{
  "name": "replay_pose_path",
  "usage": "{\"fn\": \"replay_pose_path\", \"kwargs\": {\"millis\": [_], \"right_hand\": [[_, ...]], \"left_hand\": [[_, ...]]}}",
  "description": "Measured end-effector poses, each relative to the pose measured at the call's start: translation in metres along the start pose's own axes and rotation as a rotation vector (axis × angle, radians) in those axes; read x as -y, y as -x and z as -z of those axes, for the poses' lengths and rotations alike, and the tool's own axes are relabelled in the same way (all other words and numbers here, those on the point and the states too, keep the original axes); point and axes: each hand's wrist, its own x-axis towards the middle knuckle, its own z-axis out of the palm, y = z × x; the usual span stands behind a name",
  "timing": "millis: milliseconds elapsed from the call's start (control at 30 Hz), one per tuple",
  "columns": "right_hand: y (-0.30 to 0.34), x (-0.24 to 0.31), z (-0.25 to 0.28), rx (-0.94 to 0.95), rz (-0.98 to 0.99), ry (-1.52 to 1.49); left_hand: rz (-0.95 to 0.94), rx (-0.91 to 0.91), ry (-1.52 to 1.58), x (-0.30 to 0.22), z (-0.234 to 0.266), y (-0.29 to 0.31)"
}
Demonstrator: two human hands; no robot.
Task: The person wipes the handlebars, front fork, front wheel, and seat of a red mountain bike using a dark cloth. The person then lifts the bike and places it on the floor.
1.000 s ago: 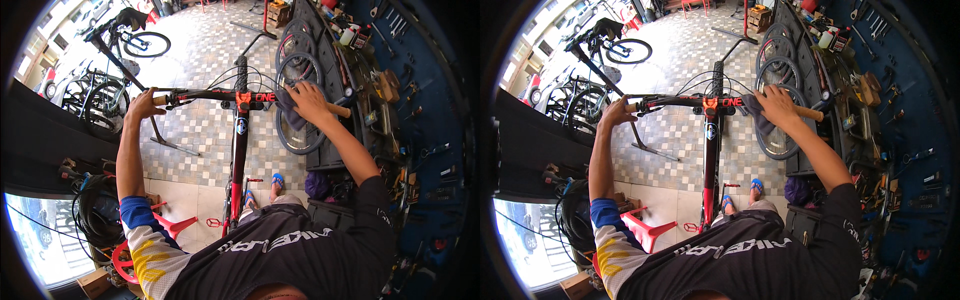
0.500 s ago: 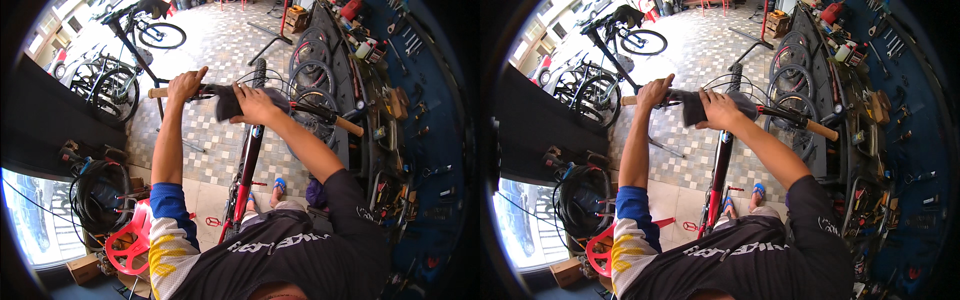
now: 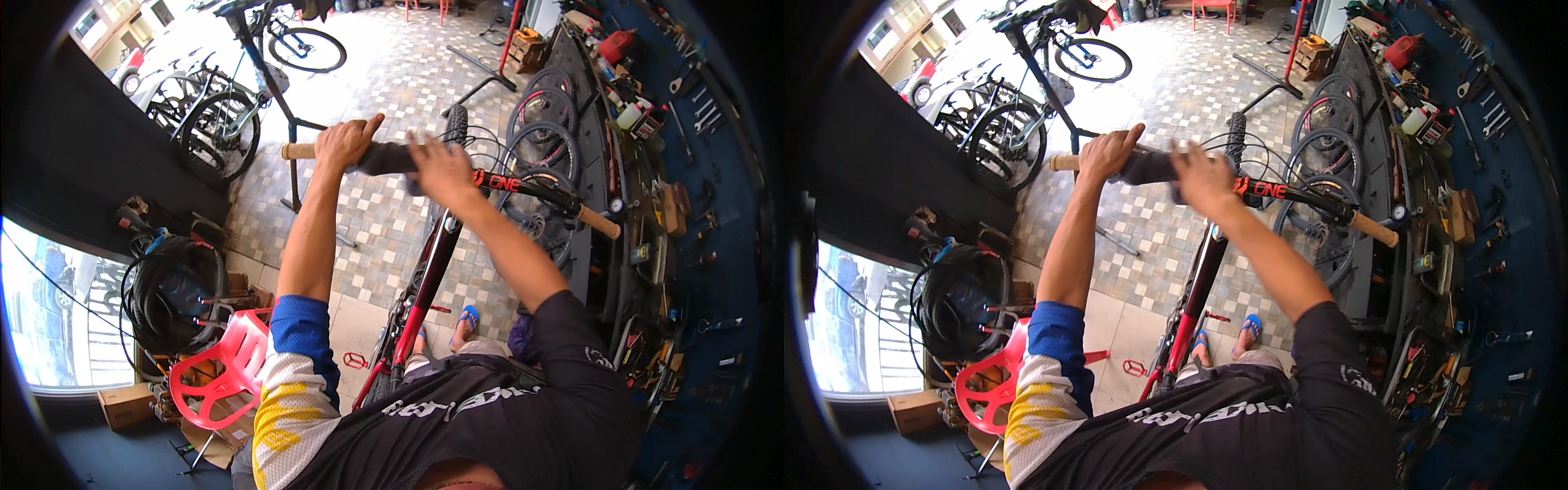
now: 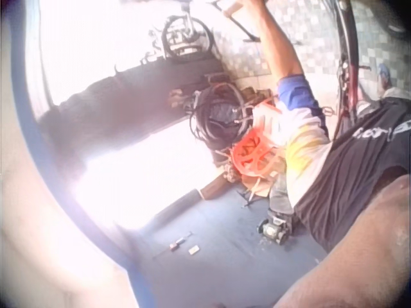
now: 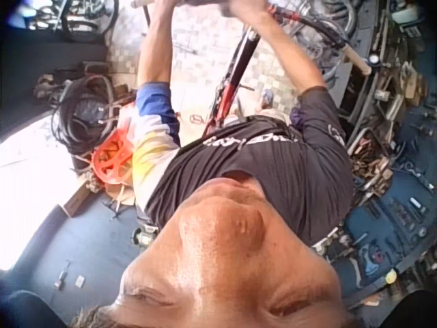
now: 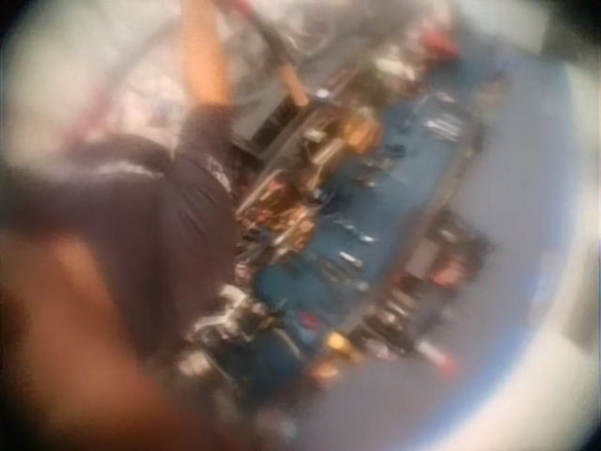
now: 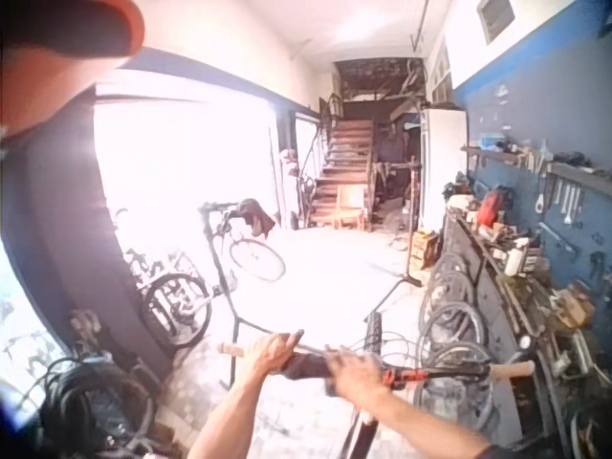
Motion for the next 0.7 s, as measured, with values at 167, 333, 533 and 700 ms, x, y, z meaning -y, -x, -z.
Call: {"fn": "replay_pose_path", "kwargs": {"millis": [167, 333, 533, 700], "right_hand": [[0.029, -0.052, 0.022, 0.114, -0.136, -0.336], [0.085, -0.047, 0.088, -0.328, 0.017, -0.753], [0.146, 0.042, 0.088, -0.166, 0.369, -0.461], [0.151, 0.049, 0.029, -0.233, 0.023, -1.144]], "left_hand": [[-0.146, -0.455, 0.36, -0.007, -0.005, 0.011], [-0.108, -0.207, 1.145, -0.027, -0.053, 0.111], [-0.042, 0.64, 2.321, -0.09, -0.138, 0.202], [-0.146, 0.928, 2.706, -0.126, -0.164, 0.201]]}}
